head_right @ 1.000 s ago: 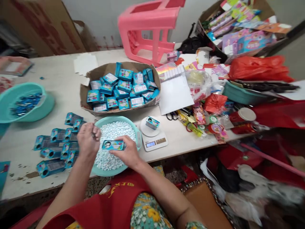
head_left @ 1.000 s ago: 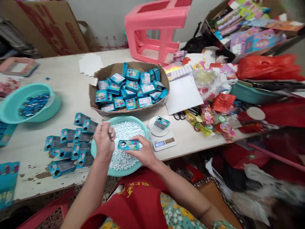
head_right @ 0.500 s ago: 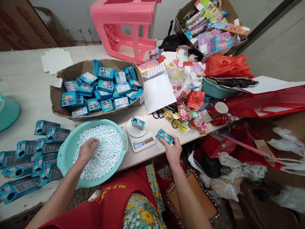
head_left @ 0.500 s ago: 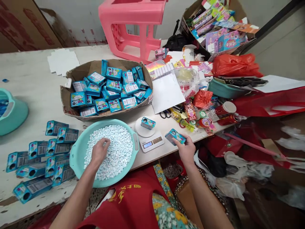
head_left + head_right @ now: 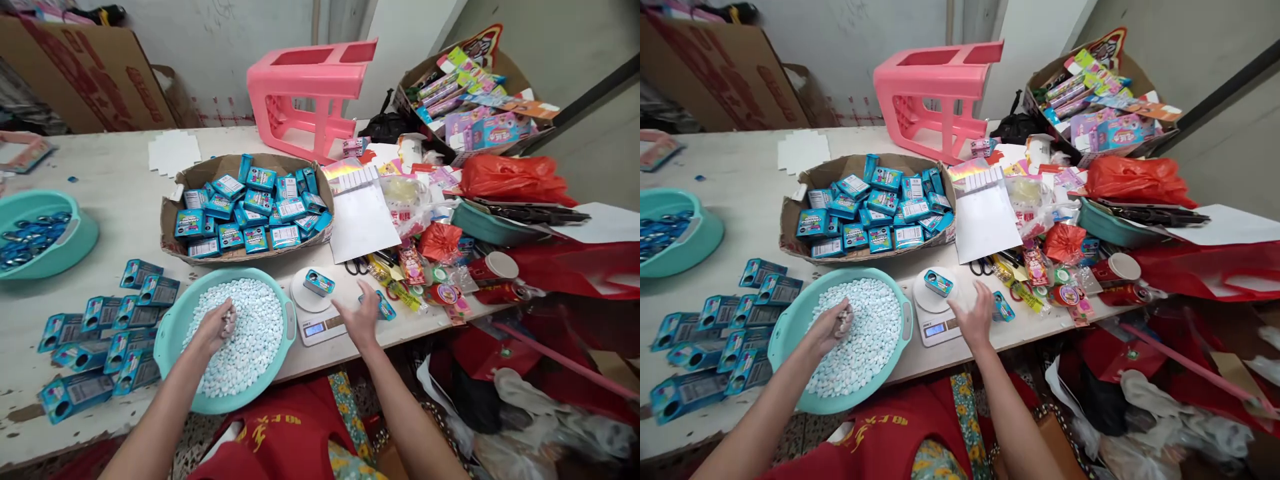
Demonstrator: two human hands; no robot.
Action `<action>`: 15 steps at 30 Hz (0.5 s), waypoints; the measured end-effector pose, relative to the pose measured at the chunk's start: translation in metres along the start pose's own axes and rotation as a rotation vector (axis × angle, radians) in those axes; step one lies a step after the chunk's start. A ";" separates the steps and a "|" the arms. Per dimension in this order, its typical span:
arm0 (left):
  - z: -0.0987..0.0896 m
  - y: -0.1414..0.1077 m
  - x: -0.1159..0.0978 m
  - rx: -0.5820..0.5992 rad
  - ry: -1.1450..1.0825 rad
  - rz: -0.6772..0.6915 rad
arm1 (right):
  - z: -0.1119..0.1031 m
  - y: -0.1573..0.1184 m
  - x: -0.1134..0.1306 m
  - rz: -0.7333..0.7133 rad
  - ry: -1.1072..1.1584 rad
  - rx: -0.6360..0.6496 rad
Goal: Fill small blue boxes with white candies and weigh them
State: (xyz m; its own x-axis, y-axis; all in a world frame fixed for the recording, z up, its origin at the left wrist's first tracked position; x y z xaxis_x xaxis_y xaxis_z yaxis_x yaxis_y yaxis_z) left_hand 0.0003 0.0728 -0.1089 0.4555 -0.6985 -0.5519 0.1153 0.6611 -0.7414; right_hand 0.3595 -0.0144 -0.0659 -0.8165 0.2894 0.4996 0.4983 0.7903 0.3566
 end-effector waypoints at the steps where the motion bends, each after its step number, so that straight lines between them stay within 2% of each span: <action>1: 0.003 -0.001 0.006 0.006 -0.064 -0.036 | 0.012 0.006 0.016 -0.020 0.048 0.077; 3: 0.011 -0.007 0.009 -0.009 -0.232 -0.027 | 0.029 0.016 0.044 0.000 0.150 0.212; 4: 0.016 -0.012 0.005 -0.031 -0.319 0.014 | 0.031 0.020 0.057 0.007 0.197 0.249; 7: 0.038 -0.037 -0.021 -0.035 -0.481 0.186 | 0.016 0.021 0.104 -0.071 0.329 0.268; 9: 0.058 -0.059 -0.042 0.022 -0.500 0.301 | 0.004 0.014 0.139 -0.168 0.399 0.308; 11: 0.074 -0.079 -0.060 0.054 -0.479 0.456 | 0.002 0.001 0.173 -0.257 0.430 0.382; 13: 0.082 -0.092 -0.069 0.038 -0.416 0.636 | 0.009 -0.014 0.200 -0.327 0.433 0.450; 15: 0.081 -0.097 -0.071 -0.023 -0.334 0.777 | 0.019 -0.027 0.217 -0.367 0.426 0.489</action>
State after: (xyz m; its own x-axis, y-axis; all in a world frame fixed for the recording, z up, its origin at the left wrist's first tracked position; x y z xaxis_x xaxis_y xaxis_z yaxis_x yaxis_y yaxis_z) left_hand 0.0287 0.0804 0.0329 0.6351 0.0726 -0.7690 -0.3547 0.9118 -0.2068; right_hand 0.1633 0.0373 0.0178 -0.6718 -0.1951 0.7145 -0.0526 0.9748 0.2167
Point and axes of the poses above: each hand's wrist, its own y-axis towards the middle knuckle, its own z-axis out of the palm, x = y × z, the point moved 6 cm from there along y, towards the middle knuckle, and after that the axes turned 14 degrees about -y, right-handed, at the moved point
